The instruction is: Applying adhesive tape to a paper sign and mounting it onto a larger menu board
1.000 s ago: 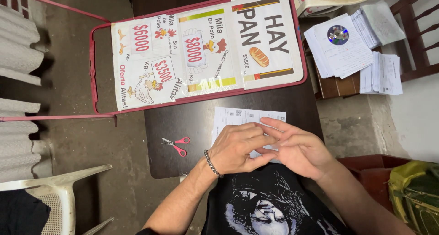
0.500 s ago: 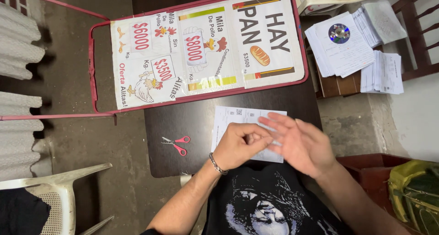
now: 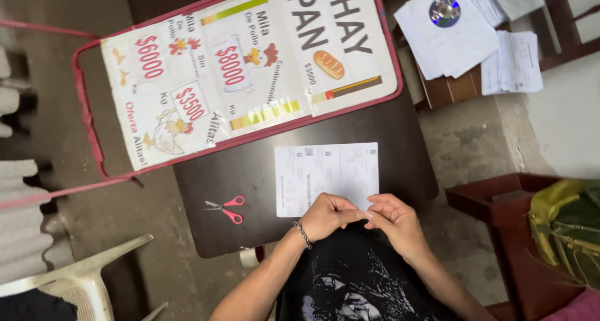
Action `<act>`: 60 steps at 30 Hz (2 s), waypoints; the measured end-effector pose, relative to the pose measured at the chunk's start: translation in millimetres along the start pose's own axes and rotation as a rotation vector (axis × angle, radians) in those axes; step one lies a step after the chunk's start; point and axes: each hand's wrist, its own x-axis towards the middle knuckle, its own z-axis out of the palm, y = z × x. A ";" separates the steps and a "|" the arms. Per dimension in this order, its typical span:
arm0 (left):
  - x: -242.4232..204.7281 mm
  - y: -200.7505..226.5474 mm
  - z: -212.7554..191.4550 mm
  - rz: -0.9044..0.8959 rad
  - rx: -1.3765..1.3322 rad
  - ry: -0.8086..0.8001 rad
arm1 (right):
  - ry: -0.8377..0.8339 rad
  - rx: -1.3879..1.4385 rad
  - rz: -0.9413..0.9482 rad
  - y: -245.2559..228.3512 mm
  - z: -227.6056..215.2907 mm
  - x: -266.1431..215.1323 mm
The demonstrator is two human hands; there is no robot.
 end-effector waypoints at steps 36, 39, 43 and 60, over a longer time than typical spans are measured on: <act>128.9 -128.2 -67.0 0.005 -0.307 0.586 | -0.299 -1.425 -0.926 61.5 -68.0 139.2; 138.3 -145.3 -71.6 0.024 -0.387 0.646 | -0.188 -1.435 -0.908 74.7 -81.7 144.6; 144.4 -128.1 -72.2 0.043 -0.406 0.693 | -0.120 -1.305 -0.886 82.8 -87.4 122.9; 123.1 -115.4 26.0 -0.123 -0.082 0.332 | -0.235 -1.154 -0.570 77.9 -93.3 76.3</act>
